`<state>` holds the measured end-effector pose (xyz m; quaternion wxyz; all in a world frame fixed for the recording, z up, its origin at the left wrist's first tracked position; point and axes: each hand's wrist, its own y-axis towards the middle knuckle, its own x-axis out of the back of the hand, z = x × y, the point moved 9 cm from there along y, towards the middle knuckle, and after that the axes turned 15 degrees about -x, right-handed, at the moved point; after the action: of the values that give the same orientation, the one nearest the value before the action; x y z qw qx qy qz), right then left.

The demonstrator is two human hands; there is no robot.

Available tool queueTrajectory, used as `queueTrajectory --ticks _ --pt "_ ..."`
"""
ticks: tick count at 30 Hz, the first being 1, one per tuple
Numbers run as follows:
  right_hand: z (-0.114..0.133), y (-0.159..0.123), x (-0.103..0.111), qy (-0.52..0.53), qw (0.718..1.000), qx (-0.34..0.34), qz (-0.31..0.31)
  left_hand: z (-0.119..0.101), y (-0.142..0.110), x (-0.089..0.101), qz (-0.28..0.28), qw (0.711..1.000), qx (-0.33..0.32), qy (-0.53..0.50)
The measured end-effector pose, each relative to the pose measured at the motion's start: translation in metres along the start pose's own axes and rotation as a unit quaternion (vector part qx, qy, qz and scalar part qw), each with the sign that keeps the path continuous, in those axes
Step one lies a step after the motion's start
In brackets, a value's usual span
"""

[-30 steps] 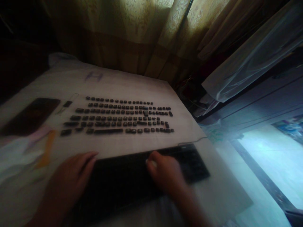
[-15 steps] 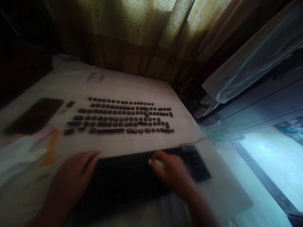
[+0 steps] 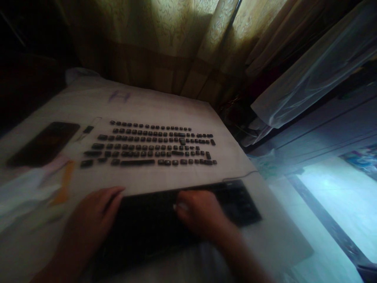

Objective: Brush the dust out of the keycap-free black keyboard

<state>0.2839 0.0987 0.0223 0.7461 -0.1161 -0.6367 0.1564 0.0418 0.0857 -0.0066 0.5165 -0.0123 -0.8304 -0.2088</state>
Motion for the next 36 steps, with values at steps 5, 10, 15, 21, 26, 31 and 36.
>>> queueTrajectory --ticks 5,10,15,21,26,31,36 --pt "0.001 0.006 0.007 -0.037 0.999 -0.027 0.014 0.002 -0.002 -0.002 -0.001 1.0 0.008 0.0" --pt "0.001 0.011 0.012 -0.084 0.994 -0.045 0.055 0.001 -0.001 0.0 -0.004 1.0 0.011 0.002" --pt "-0.003 0.01 0.013 -0.091 0.995 -0.024 0.028 0.002 -0.002 -0.001 0.004 1.0 0.011 0.003" --pt "-0.014 0.01 0.012 -0.093 0.995 -0.037 0.027 0.001 0.0 -0.001 0.003 1.0 0.013 0.002" --pt "-0.019 0.01 0.015 -0.09 0.995 -0.041 0.034 0.001 0.001 -0.003 0.019 1.0 0.021 -0.003" --pt "-0.031 0.009 0.017 -0.108 0.992 -0.059 0.035 0.004 -0.002 -0.003 0.015 0.999 0.031 -0.009" --pt "-0.042 0.009 0.019 -0.1 0.991 -0.074 0.04 0.002 0.0 -0.001 0.004 1.0 0.021 -0.003"
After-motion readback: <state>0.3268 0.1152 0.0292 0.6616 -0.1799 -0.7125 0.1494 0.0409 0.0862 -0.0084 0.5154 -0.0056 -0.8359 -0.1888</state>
